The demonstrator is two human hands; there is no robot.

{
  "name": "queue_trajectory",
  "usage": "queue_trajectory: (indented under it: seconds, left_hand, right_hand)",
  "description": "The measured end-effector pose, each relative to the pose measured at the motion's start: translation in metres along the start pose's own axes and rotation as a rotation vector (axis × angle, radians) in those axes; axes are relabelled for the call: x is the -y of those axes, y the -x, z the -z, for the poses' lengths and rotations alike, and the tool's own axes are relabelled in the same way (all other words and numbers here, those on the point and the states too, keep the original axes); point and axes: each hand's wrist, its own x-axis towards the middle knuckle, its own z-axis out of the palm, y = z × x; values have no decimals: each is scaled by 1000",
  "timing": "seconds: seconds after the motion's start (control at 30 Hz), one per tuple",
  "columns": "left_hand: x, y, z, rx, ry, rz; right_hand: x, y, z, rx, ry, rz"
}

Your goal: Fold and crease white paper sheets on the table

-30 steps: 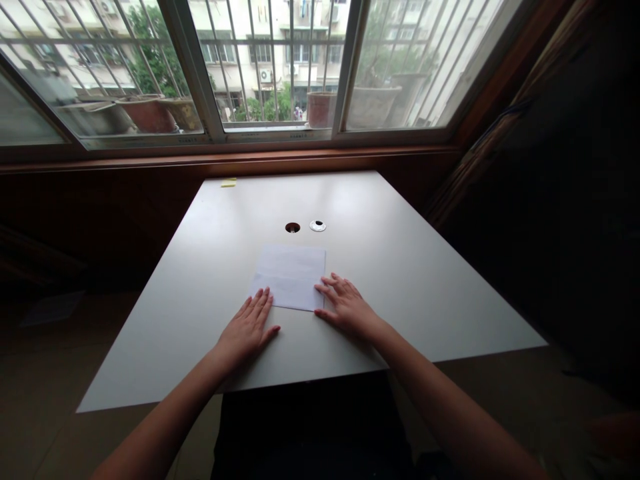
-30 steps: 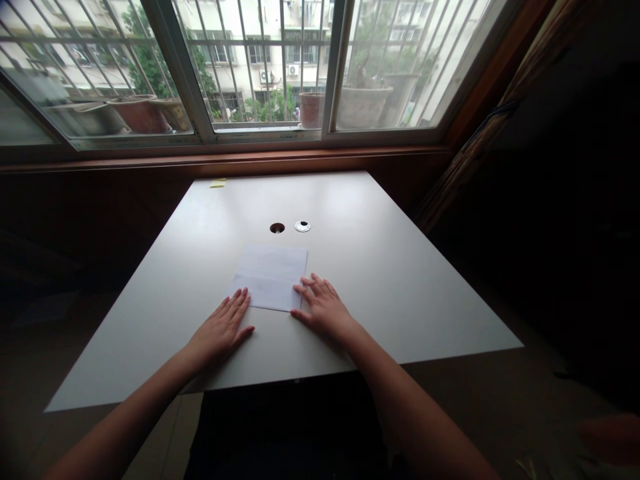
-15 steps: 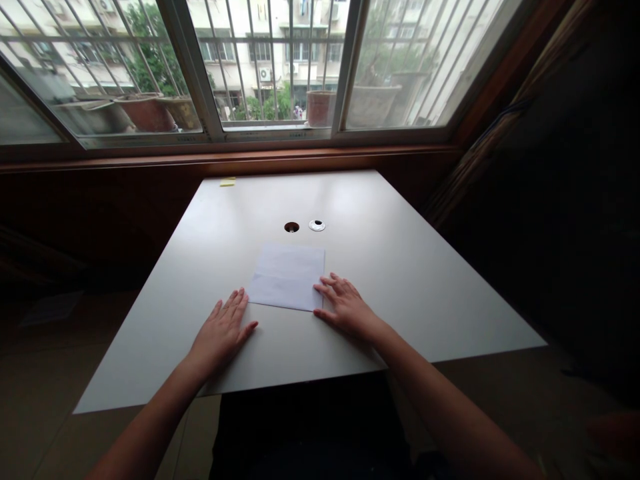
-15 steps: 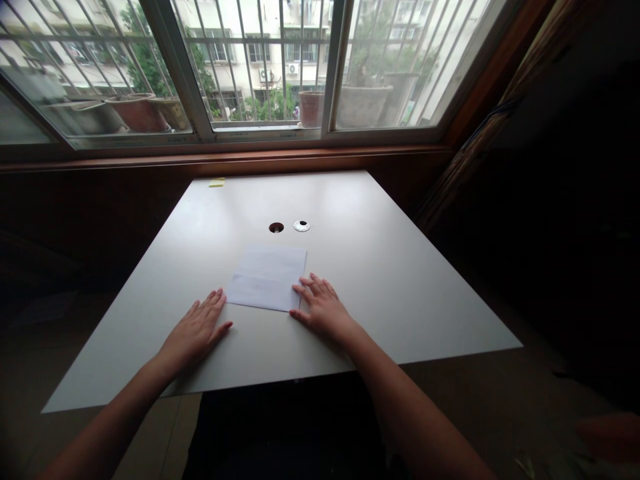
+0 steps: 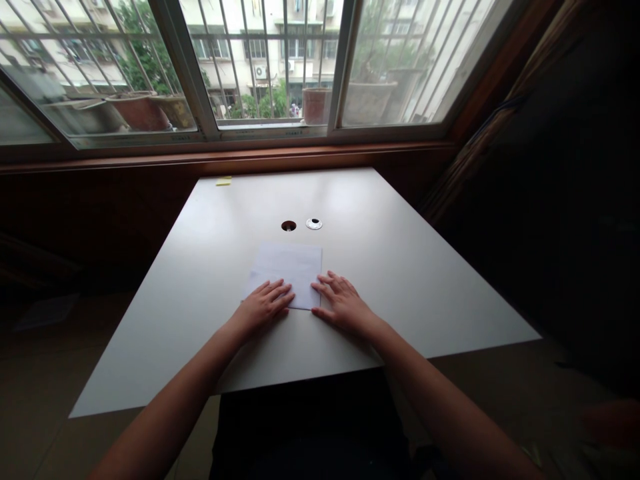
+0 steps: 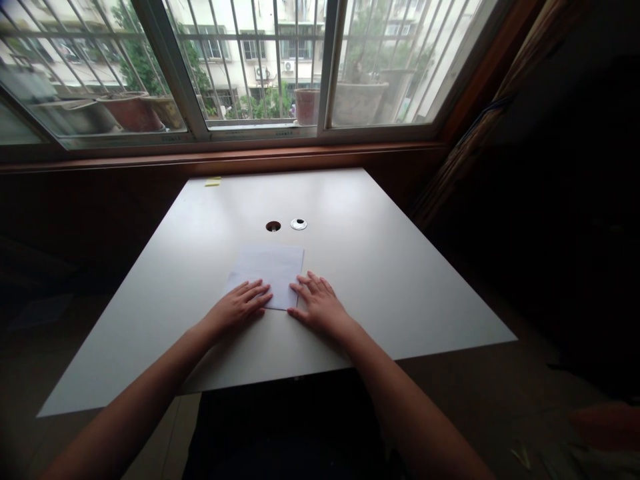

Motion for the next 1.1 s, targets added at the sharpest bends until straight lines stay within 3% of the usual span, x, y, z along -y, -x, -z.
queue_trajectory:
  seconds: [0.2, 0.53, 0.73, 0.9, 1.1]
  left_hand:
    - [12, -5, -1, -87, 26, -104]
    - [9, -2, 3, -182, -10, -251]
    - [9, -1, 4, -135, 94, -132]
    - [8, 1, 5, -107, 119, -29]
    - [13, 5, 12, -215, 188, -1]
  right_hand:
    - [-2, 0, -1, -13, -12, 7]
    - [-2, 0, -3, -51, 1, 15]
    - [1, 0, -2, -79, 9, 74]
    - [5, -5, -2, -152, -32, 205]
    - [4, -15, 7, -287, -192, 201]
